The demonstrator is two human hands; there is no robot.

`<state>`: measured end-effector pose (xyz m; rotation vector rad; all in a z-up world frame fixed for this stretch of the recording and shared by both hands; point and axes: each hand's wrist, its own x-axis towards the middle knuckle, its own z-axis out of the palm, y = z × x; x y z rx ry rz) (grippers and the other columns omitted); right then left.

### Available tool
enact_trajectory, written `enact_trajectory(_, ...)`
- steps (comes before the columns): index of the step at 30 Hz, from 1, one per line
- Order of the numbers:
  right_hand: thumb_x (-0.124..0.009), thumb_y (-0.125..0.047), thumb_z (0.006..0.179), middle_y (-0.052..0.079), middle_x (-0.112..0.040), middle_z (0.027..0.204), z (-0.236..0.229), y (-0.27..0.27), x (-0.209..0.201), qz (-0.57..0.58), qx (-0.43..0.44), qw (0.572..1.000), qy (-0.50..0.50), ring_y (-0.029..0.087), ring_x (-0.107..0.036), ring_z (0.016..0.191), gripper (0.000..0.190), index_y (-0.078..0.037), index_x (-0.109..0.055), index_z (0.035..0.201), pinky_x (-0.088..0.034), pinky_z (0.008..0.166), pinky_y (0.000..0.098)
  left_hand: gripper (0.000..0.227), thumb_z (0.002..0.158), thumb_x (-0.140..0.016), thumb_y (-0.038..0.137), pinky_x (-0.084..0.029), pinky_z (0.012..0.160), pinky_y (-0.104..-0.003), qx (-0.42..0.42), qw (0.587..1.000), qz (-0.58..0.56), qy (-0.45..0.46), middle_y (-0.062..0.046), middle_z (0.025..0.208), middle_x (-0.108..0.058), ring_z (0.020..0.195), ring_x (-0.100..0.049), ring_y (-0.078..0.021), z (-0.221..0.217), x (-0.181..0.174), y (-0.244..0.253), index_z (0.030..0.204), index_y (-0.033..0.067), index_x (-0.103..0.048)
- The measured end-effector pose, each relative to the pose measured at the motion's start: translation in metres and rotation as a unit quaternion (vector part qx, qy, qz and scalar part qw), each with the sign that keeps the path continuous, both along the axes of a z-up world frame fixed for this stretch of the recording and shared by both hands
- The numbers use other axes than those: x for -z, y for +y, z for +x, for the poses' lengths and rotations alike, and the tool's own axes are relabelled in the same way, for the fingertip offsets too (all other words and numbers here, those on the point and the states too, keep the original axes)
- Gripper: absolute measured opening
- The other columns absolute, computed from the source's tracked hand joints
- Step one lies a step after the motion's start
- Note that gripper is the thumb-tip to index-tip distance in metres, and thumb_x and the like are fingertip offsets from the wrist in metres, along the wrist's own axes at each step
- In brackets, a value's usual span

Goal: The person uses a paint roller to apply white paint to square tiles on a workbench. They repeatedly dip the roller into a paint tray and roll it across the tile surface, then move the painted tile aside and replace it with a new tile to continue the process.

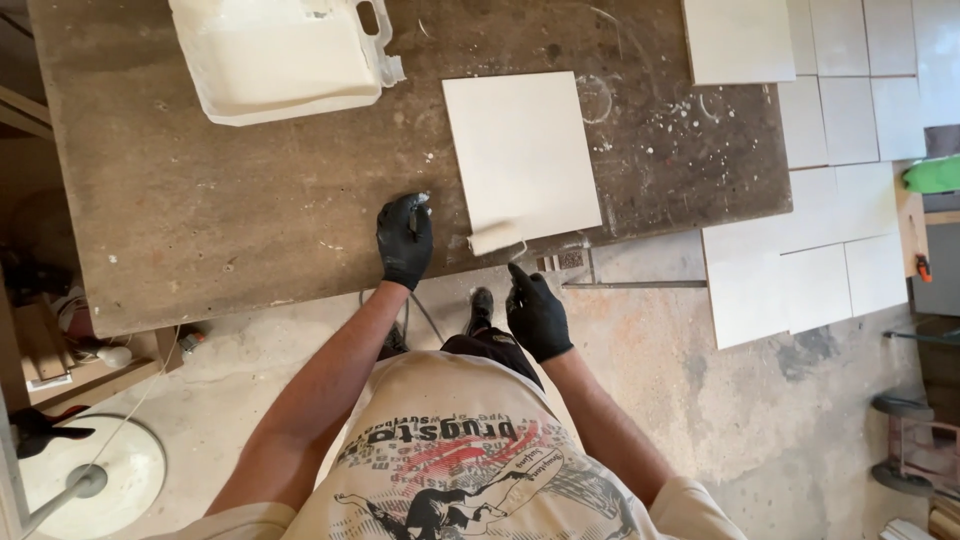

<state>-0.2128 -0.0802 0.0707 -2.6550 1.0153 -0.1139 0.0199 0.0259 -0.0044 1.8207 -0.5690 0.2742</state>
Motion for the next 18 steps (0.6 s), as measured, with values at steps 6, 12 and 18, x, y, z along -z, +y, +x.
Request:
enact_trajectory(6, -0.052, -0.014, 0.092, 0.011, -0.061, 0.088, 0.092, -0.047, 0.035, -0.061, -0.109, 0.988, -0.086, 0.040, -0.069, 0.075, 0.052, -0.020, -0.058, 0.143, -0.058, 0.055, 0.0484, 0.018, 0.100, -0.059, 0.020, -0.059, 0.076, -0.039, -0.018, 0.999, -0.024, 0.034, 0.001, 0.083, -0.074, 0.079, -0.070, -0.0230, -0.001, -0.010, -0.001, 0.104, 0.0203, -0.076)
enact_trajectory(12, -0.058, -0.016, 0.090, 0.016, -0.069, 0.091, 0.229, -0.131, 0.082, -0.212, -0.214, 0.943, -0.145, 0.033, -0.070, 0.091, 0.047, -0.003, -0.060, 0.135, -0.061, 0.083, 0.0413, 0.013, 0.100, -0.061, 0.013, -0.059, 0.078, -0.043, -0.019, 1.000, -0.020, -0.005, -0.006, 0.084, -0.073, 0.081, -0.069, -0.0300, -0.002, -0.024, 0.002, 0.102, 0.0126, -0.075)
enact_trajectory(18, -0.046, -0.029, 0.097, 0.006, -0.069, 0.111, 0.285, -0.146, 0.047, 0.032, -0.032, 0.997, -0.057, 0.025, -0.071, 0.109, 0.046, -0.023, -0.061, 0.141, -0.059, 0.097, 0.0379, 0.014, 0.101, -0.061, 0.015, -0.059, 0.080, -0.046, -0.018, 1.000, 0.004, -0.020, -0.010, 0.084, -0.072, 0.083, -0.070, -0.0334, -0.001, -0.030, 0.006, 0.100, 0.0100, -0.074)
